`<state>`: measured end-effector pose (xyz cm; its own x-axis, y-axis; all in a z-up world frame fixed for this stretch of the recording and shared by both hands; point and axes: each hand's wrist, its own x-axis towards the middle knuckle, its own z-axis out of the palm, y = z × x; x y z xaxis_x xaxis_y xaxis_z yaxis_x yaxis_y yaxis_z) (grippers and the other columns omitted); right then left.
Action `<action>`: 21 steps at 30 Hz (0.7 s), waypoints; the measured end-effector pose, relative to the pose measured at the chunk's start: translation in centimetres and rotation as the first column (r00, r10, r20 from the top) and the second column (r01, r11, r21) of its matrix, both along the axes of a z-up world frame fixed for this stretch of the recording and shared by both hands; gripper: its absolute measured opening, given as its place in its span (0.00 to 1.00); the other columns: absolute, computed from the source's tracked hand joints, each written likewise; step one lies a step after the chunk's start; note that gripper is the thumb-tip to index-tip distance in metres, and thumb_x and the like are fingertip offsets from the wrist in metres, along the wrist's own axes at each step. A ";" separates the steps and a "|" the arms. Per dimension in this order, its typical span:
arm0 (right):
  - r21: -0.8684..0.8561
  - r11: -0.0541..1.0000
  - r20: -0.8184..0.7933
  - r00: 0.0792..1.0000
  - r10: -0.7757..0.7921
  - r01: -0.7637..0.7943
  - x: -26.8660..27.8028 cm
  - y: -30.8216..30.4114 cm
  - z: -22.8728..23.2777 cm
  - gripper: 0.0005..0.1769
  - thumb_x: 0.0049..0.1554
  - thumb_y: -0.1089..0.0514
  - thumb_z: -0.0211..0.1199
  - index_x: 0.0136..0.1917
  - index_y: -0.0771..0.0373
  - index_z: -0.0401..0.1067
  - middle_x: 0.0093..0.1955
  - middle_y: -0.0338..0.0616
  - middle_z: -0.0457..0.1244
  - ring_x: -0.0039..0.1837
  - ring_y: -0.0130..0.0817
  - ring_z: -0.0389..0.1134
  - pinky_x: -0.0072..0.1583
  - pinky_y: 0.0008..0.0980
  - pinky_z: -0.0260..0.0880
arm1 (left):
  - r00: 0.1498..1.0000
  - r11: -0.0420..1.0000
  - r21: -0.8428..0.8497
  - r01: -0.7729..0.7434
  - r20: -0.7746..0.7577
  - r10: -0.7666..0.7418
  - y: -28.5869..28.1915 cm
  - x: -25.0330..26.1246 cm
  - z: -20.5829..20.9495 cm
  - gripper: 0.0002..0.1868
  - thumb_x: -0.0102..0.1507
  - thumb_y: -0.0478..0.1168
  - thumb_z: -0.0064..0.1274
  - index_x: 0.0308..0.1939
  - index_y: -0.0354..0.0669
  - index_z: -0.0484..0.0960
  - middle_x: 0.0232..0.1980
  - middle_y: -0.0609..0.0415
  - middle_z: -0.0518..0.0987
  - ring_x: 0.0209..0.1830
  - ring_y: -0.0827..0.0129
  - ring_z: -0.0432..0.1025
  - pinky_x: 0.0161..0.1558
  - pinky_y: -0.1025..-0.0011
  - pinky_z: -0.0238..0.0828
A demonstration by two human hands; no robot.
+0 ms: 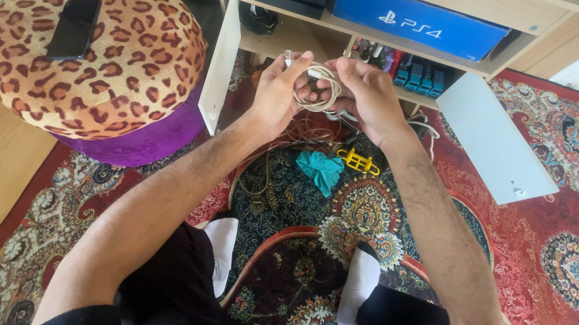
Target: The person sits on the floor and organizes items near a low cabinet. They fold a red and a teal cloth, then coil a white USB cable and a black cable, placing them into the cabinet. A yellow toy trumpet and other small items remain on the floor.
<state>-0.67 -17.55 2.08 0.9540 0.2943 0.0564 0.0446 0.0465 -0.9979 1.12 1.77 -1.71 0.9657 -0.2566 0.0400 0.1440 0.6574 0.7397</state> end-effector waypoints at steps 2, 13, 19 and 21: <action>-0.021 1.000 0.027 1.000 0.007 -0.006 -0.1 0.0 0.2 0.27 0.65 0.43 0.59 0.65 0.67 0.71 0.52 0.45 0.70 0.54 0.29 0.73 0.52 0.30 0.77 | 1.000 1.000 -0.004 -0.003 0.003 0.003 0.1 0.1 -0.2 0.17 0.67 0.45 0.58 0.51 0.41 0.70 0.29 0.63 0.65 0.27 0.77 0.63 0.33 0.73 0.70; -0.041 0.998 0.052 0.998 -0.038 0.040 0.5 -0.6 -0.4 0.17 0.63 0.59 0.63 0.63 0.70 0.72 0.51 0.49 0.71 0.50 0.32 0.73 0.49 0.31 0.77 | 1.000 0.931 0.363 0.022 -0.014 -0.018 0.8 0.2 0.3 0.19 0.67 0.44 0.55 0.59 0.43 0.70 0.42 0.55 0.80 0.42 0.72 0.77 0.43 0.70 0.77; -0.036 0.996 0.031 0.996 -0.083 0.084 1.1 -1.5 -1.1 0.18 0.64 0.60 0.62 0.65 0.70 0.71 0.50 0.49 0.71 0.49 0.31 0.73 0.50 0.30 0.77 | 0.980 0.818 0.550 0.166 -0.001 -0.199 2.1 -0.4 -0.6 0.16 0.68 0.41 0.51 0.57 0.38 0.74 0.51 0.51 0.83 0.43 0.70 0.78 0.44 0.71 0.79; -0.049 0.996 0.011 0.998 -0.068 0.068 1.4 -1.4 -1.6 0.18 0.64 0.60 0.62 0.65 0.70 0.71 0.51 0.50 0.71 0.50 0.32 0.73 0.50 0.31 0.78 | 0.979 0.805 0.573 0.154 0.024 -0.204 2.5 -0.2 -1.3 0.14 0.68 0.39 0.52 0.56 0.37 0.76 0.49 0.49 0.82 0.41 0.69 0.77 0.44 0.71 0.79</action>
